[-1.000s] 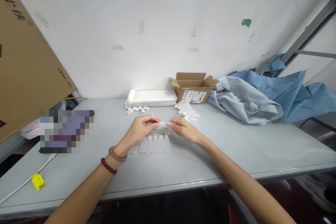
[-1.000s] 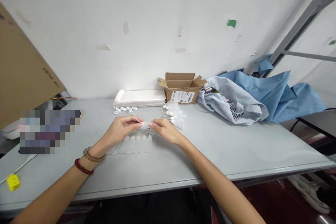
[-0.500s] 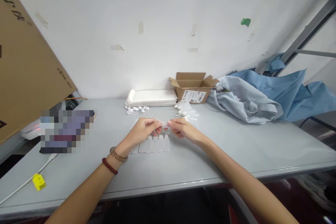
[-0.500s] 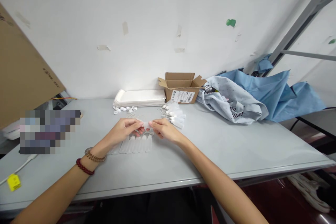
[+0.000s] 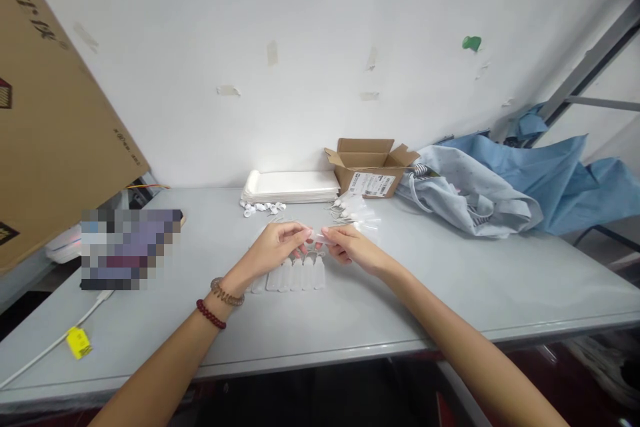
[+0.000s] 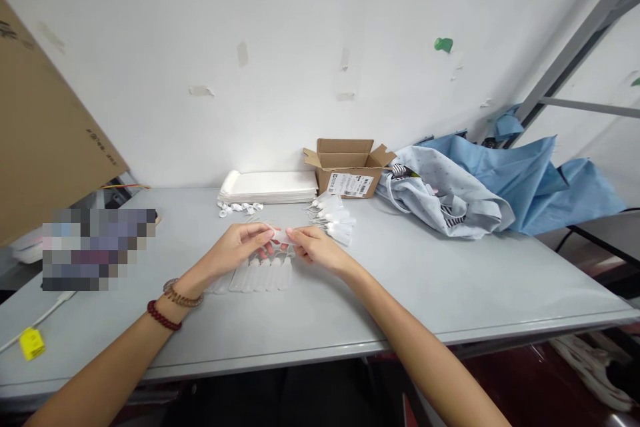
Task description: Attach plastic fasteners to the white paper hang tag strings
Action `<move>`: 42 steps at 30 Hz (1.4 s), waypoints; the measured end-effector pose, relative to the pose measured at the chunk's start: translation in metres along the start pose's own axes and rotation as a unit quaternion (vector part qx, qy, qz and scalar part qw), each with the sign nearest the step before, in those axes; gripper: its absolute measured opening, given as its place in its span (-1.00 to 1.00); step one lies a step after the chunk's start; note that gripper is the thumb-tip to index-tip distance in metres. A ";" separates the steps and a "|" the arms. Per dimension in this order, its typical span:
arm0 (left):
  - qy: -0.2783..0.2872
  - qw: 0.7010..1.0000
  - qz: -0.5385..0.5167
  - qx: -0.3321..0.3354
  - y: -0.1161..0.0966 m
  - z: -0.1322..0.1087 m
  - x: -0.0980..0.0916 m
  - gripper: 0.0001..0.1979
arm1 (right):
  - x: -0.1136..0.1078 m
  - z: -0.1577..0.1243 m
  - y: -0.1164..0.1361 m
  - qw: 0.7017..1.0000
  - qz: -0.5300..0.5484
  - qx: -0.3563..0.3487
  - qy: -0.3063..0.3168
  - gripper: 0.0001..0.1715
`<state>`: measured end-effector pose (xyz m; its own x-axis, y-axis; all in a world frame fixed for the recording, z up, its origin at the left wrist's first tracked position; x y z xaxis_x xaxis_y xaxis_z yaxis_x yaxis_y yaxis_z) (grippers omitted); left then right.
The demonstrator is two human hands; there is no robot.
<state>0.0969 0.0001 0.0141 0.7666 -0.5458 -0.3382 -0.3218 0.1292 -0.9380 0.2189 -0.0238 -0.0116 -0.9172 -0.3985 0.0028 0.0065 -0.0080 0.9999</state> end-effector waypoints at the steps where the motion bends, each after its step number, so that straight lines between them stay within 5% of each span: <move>1: 0.000 1.000 -0.001 -0.007 0.002 0.001 0.000 -0.63 | 0.000 0.000 0.000 1.000 0.000 0.000 0.001 -0.51; 12: 0.012 0.998 -0.035 0.049 -0.005 -0.001 0.001 -0.71 | -0.001 0.000 0.000 1.000 0.004 -0.003 0.002 -0.49; 28: -0.020 0.999 -0.019 0.031 -0.007 -0.005 0.002 -0.73 | 0.002 0.001 -0.003 1.000 0.006 -0.002 0.018 -0.48; 31: -0.053 0.998 -0.020 0.029 -0.007 -0.004 -0.003 -0.74 | -0.006 0.003 0.004 0.994 -0.089 -0.057 -0.038 -0.51; 34: -0.066 0.997 -0.042 0.013 -0.005 -0.003 -0.006 -0.74 | -0.013 0.001 0.017 0.957 -0.234 -0.132 -0.108 -0.65; 42: -0.028 0.998 -0.046 -0.041 0.008 0.002 -0.001 -0.60 | -0.012 -0.001 0.023 0.926 -0.309 -0.179 -0.127 -0.71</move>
<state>0.0947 0.0036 0.0069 0.8238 -0.5054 -0.2569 -0.2913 0.0114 -0.9566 0.2302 -0.0205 0.0113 -0.8539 0.0117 -0.5203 -0.4605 -0.4829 0.7448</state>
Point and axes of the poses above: each hand's wrist, its own z-axis towards the middle knuckle, its own x-axis out of the palm, y = z × x, the point moved 8 cm from there along z, towards the middle knuckle, and after that the axes turned 5 degrees about -x, right-handed, at the moved point
